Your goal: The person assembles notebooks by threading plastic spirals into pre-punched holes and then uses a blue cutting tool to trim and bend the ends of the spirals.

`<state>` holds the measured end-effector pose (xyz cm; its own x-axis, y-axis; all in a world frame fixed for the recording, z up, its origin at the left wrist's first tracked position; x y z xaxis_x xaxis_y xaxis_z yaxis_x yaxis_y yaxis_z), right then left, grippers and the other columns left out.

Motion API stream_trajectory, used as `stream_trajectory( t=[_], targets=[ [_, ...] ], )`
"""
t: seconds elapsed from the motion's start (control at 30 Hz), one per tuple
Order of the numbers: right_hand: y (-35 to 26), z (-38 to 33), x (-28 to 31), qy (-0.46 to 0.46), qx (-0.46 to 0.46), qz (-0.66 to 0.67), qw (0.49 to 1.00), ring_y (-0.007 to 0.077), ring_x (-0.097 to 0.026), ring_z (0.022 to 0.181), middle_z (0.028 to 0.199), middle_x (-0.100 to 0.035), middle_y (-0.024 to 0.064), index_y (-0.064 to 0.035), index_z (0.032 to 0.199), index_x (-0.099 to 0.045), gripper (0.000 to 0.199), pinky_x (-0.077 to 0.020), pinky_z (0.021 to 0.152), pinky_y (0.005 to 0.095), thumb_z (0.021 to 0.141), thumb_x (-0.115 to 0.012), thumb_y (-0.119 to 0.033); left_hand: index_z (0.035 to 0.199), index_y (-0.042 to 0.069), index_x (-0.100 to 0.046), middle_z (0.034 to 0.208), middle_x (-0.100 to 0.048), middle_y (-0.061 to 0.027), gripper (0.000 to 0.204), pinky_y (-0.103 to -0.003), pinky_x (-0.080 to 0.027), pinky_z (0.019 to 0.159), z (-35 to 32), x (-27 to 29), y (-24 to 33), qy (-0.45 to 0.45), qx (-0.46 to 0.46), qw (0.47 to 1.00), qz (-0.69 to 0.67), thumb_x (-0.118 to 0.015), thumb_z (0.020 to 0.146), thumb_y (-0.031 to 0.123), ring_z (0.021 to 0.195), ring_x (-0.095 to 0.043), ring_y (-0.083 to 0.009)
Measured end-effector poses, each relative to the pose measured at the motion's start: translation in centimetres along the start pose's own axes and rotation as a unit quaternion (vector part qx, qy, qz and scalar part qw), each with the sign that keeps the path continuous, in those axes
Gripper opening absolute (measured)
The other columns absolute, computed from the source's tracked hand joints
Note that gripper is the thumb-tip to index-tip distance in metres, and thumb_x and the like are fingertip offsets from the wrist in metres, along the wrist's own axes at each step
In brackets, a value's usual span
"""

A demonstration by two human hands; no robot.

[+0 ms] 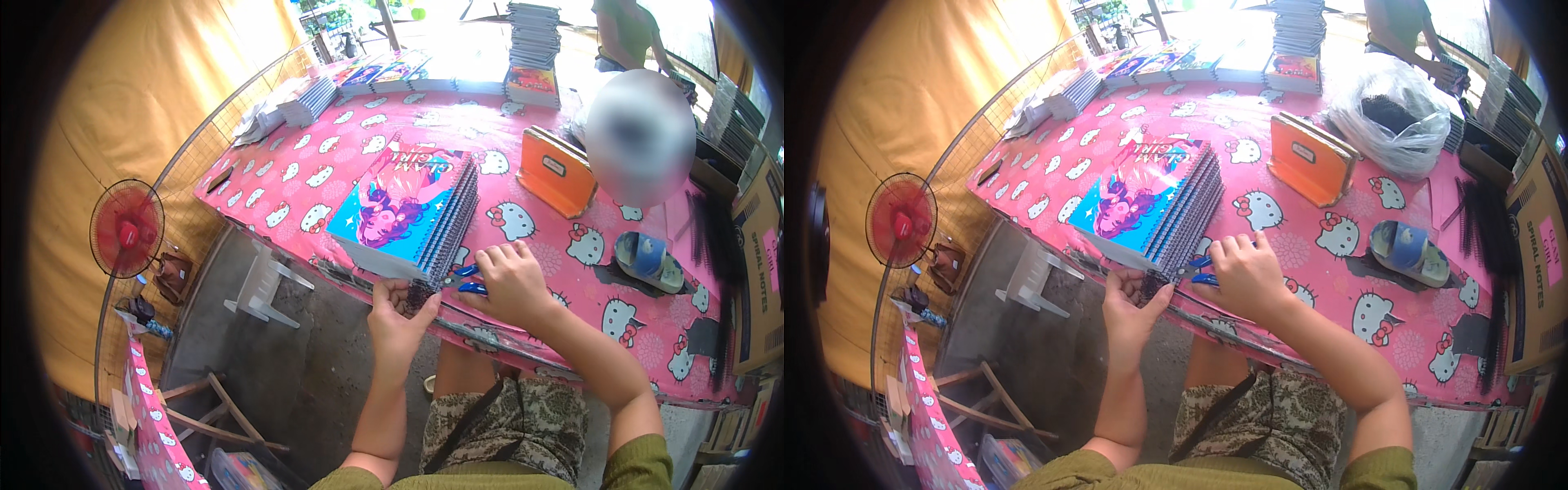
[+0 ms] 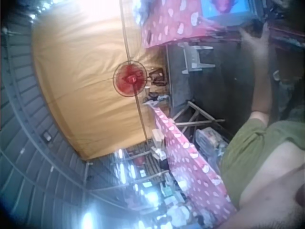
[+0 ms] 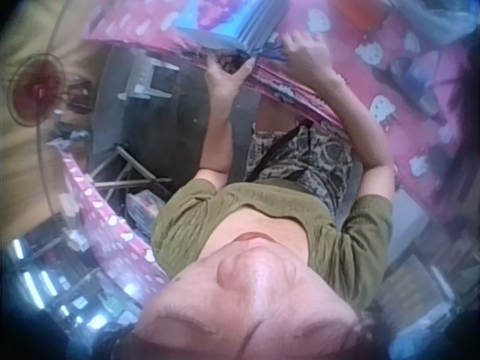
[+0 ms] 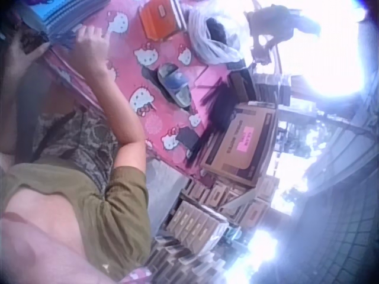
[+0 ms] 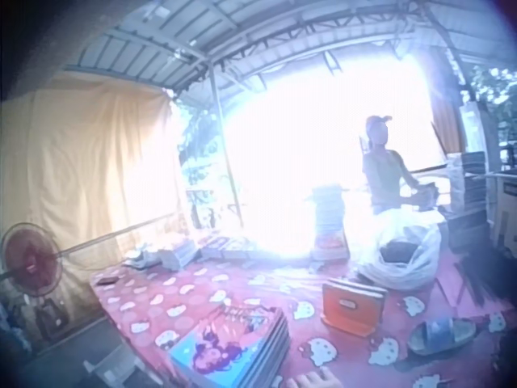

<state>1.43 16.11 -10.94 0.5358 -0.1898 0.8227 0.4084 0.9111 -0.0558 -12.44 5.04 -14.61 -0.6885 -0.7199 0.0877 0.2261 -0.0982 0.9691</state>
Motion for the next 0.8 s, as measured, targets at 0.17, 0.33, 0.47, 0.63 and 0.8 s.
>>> stream_trajectory(
  t=[0.17, 0.33, 0.47, 0.63, 0.8],
  targets=[
    [0.4, -0.5, -3.7, -0.219, -0.115, 0.084, 0.965, 0.0257, -0.064, 0.080, 0.080, -0.064, 0.0108, -0.0017, 0.085, -0.064, 0.052, -0.0512, 0.076, 0.0358, 0.075, -0.068, -0.053, 0.102, -0.005, -0.050, 0.089, -0.065, -0.0092, 0.036, -0.022, -0.051, 0.065, 0.2, 0.7, -1.6, 0.010, 0.025, 1.000, -0.006, -0.076, 0.081, 0.009, 0.077, -0.061, -0.0082],
    [0.6, -0.4, -0.8, -0.040, -0.008, 0.002, 0.999, 0.0269, -0.066, 0.068, 0.074, -0.064, 0.0121, -0.0012, 0.077, -0.065, 0.052, -0.0536, 0.065, 0.0370, 0.077, -0.066, -0.053, 0.103, -0.004, -0.050, 0.089, -0.065, -0.0103, 0.035, -0.023, -0.051, 0.065, 0.1, 1.1, -2.4, 0.014, 0.049, 0.999, -0.004, -0.075, 0.081, 0.008, 0.077, -0.061, -0.0088],
    [-0.8, 0.2, -0.2, 0.043, 0.045, 0.000, 0.998, 0.0288, -0.066, 0.066, 0.070, -0.064, 0.0123, -0.0015, 0.076, -0.066, 0.047, -0.0519, 0.059, 0.0401, 0.073, -0.070, -0.048, 0.105, -0.004, -0.047, 0.088, -0.063, -0.0097, 0.038, -0.022, -0.050, 0.062, 0.1, 0.3, -2.2, -0.009, 0.016, 1.000, 0.022, -0.075, 0.081, 0.007, 0.075, -0.060, -0.0088],
    [0.8, -0.8, -4.2, -0.269, -0.143, 0.095, 0.948, 0.0274, -0.065, 0.081, 0.084, -0.065, 0.0134, -0.0014, 0.084, -0.065, 0.051, -0.0499, 0.080, 0.0432, 0.074, -0.068, -0.052, 0.103, -0.003, -0.050, 0.093, -0.065, -0.0114, 0.039, -0.024, -0.050, 0.070, 0.2, 0.7, -3.2, 0.001, 0.015, 1.000, 0.020, -0.078, 0.079, 0.011, 0.081, -0.062, -0.0103],
    [0.5, -1.2, -1.8, -0.077, -0.025, -0.010, 0.997, 0.0268, -0.065, 0.078, 0.078, -0.065, 0.0114, -0.0017, 0.083, -0.065, 0.051, -0.0502, 0.080, 0.0405, 0.075, -0.067, -0.052, 0.107, -0.003, -0.044, 0.087, -0.061, -0.0100, 0.043, -0.021, -0.046, 0.049, -0.1, 0.6, -4.0, -0.020, 0.045, 0.998, -0.029, -0.076, 0.080, 0.007, 0.062, -0.058, -0.0087]
  ],
)
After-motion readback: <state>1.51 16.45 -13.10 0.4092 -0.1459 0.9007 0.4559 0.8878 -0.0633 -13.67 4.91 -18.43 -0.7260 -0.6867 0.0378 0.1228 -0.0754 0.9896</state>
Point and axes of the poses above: each hand's wrist, its own z-axis towards the middle knuckle, its own x-axis out of the back of the hand, y = z × x, the point moved 8 cm from there along z, towards the middle knuckle
